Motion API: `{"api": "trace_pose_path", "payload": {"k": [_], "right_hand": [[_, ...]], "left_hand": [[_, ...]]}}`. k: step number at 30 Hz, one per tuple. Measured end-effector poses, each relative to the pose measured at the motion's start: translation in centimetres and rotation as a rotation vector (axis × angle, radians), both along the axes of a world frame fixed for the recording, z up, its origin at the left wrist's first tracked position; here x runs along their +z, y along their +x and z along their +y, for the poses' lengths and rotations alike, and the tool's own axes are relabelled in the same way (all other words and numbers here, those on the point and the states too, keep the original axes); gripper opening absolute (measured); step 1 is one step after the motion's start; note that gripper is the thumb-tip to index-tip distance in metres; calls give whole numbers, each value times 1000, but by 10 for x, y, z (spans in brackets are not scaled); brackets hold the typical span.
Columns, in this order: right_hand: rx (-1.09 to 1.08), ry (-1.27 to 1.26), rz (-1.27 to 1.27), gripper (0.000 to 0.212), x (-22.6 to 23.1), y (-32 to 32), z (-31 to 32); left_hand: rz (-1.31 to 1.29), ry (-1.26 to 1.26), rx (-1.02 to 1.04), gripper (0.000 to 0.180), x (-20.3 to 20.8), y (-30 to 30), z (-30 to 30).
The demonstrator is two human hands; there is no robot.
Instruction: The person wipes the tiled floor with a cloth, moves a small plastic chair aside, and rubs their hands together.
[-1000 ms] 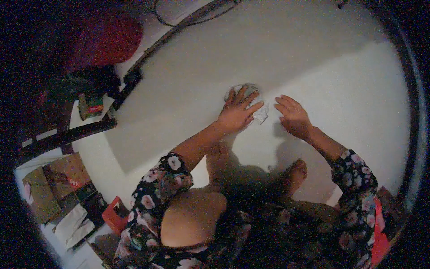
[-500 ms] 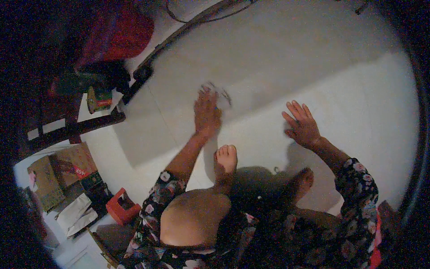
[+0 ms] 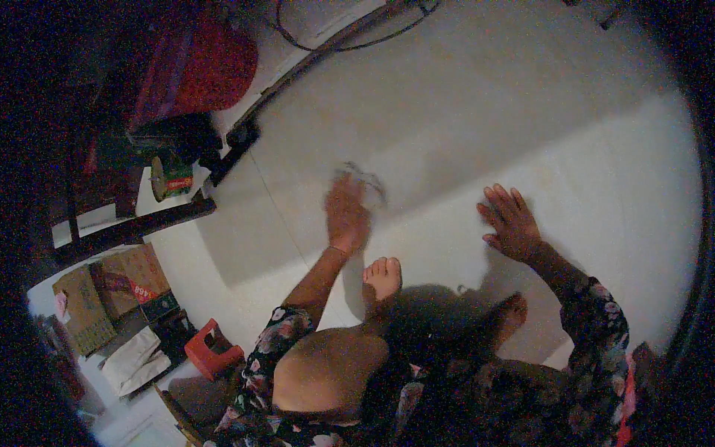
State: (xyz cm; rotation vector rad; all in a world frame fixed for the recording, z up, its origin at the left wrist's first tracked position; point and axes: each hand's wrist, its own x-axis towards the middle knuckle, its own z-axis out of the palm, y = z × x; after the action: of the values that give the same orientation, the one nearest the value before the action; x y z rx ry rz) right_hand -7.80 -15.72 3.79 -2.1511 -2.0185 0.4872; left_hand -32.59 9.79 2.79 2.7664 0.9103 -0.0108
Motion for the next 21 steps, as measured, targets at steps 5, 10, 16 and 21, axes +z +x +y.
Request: {"api": "trace_pose_path", "payload": {"k": [5,10,16,21], "right_hand": [[28,87,22,66,-1,-5,7],[25,81,70,69,3,-5,6],[51,167,30,58,5,-2,2],[60,174,19,57,0,-4,6]], "left_hand": [[-217,176,189,56,-16,-7,93],[-103,245,405,56,-18,45,113],[-306,137,-148,52,1,62,28],[-25,-60,-162,62,1,21,18]]}}
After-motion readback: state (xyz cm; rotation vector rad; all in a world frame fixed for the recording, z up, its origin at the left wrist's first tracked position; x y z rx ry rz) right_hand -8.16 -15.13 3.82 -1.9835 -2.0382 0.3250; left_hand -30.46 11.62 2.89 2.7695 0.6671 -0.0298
